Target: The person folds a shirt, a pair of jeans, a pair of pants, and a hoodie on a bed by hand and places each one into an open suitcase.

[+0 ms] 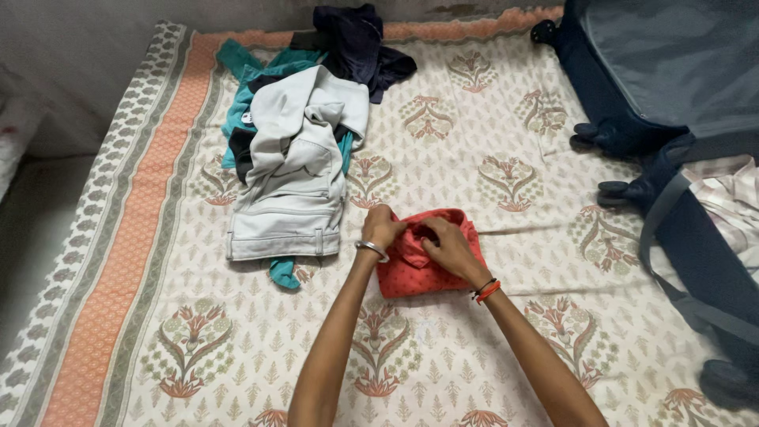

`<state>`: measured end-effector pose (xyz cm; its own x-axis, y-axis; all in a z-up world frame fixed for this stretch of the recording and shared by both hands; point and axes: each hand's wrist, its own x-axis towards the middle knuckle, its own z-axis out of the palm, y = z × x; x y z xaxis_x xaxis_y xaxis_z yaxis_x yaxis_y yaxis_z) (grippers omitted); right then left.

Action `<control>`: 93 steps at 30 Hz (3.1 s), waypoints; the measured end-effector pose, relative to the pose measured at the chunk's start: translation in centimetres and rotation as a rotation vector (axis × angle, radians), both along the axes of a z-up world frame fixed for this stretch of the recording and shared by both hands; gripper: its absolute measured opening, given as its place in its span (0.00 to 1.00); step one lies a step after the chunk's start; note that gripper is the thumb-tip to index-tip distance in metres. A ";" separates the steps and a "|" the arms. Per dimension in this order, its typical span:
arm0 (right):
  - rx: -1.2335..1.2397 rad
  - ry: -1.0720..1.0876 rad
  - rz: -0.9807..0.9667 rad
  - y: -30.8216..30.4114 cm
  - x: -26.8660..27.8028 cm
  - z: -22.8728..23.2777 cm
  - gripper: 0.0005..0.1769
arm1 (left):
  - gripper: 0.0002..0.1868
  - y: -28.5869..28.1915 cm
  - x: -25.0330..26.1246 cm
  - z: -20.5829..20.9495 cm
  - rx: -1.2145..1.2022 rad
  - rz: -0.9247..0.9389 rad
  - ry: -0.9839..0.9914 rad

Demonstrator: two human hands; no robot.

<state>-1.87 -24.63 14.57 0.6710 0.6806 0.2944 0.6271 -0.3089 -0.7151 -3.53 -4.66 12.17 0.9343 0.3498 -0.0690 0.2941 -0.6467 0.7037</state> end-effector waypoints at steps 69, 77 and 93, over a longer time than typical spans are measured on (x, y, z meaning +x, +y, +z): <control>0.605 1.150 -0.338 -12.0 -3.3 -7.5 0.25 | 0.18 -2.5 -12.0 -8.7 -1.522 0.150 0.012; 1.188 1.307 -0.266 -16.8 -8.2 -5.4 0.23 | 0.06 -7.2 -10.6 -16.5 -1.757 0.133 -0.106; 1.409 1.017 -0.332 -26.2 -10.8 0.1 0.25 | 0.11 -24.1 -9.2 -6.8 -1.861 -0.075 -0.029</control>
<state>-12.66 -50.80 14.70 0.9887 0.1115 -0.1001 -0.1485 0.8177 -0.5561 -12.72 -28.73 5.32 0.9500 -0.1840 -0.2522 0.2815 0.8544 0.4368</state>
